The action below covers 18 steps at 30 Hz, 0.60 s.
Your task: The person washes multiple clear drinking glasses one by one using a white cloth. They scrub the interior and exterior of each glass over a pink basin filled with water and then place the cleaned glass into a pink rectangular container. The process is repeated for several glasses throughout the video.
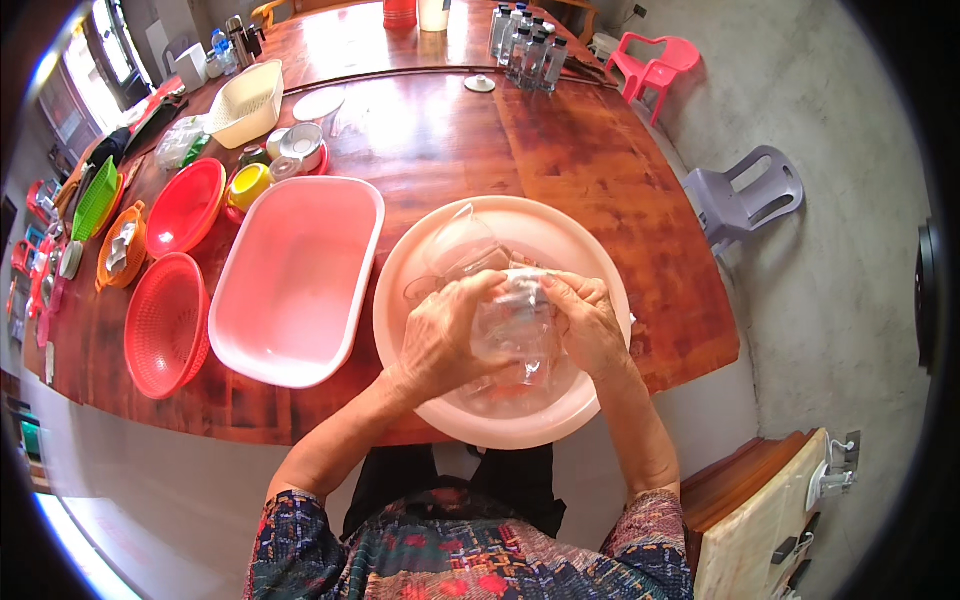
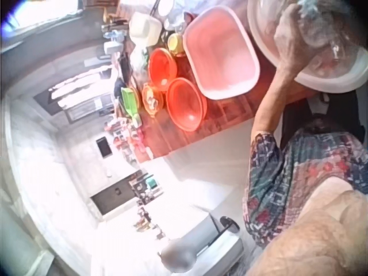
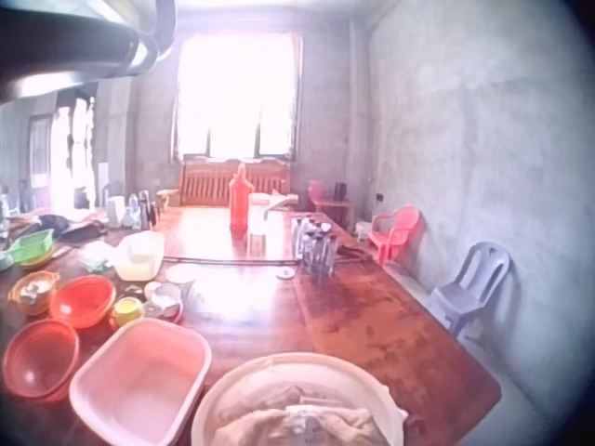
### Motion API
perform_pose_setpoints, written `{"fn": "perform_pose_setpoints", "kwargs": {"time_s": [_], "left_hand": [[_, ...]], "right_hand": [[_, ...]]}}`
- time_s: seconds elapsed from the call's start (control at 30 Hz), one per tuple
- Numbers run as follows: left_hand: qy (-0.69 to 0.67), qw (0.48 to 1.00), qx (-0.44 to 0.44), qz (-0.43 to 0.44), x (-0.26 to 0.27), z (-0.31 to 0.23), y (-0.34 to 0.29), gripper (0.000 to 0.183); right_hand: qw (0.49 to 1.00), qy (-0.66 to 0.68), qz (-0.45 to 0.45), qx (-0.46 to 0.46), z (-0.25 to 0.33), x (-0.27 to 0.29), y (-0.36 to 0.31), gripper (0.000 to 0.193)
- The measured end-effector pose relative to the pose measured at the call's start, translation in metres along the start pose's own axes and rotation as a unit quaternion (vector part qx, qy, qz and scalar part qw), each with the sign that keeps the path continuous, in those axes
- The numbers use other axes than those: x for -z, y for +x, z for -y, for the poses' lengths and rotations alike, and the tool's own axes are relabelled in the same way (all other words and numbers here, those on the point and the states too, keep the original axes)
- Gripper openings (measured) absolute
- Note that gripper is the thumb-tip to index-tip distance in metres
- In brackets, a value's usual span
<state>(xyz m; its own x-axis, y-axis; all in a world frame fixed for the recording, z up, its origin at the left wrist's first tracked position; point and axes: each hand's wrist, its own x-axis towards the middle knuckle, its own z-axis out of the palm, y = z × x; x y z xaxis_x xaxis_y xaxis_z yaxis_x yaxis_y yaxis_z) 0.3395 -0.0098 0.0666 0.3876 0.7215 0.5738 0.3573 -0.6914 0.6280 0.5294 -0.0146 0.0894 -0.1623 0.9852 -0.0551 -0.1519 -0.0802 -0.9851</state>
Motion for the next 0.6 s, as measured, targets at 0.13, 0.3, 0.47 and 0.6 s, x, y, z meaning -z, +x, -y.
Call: {"fn": "perform_pose_setpoints", "kwargs": {"time_s": [0.13,0.3,0.47,0.6], "left_hand": [[-0.227,0.968,0.091,0.055,0.004,0.014,0.001,0.078],[-0.382,0.901,0.206,0.031,0.000,0.017,-0.009,0.065],[-0.486,0.797,0.355,-0.047,0.000,0.016,-0.009,0.049],[-0.569,0.713,0.401,-0.081,-0.011,0.030,-0.017,0.040]], "right_hand": [[0.997,-0.026,-0.070,0.029,-0.011,-0.014,-0.021,0.029],[0.986,-0.166,-0.027,-0.018,-0.017,-0.002,-0.048,0.027],[0.800,-0.550,0.227,0.072,-0.050,-0.012,-0.056,0.015],[0.678,-0.667,0.307,-0.043,-0.079,-0.018,-0.044,0.012]]}}
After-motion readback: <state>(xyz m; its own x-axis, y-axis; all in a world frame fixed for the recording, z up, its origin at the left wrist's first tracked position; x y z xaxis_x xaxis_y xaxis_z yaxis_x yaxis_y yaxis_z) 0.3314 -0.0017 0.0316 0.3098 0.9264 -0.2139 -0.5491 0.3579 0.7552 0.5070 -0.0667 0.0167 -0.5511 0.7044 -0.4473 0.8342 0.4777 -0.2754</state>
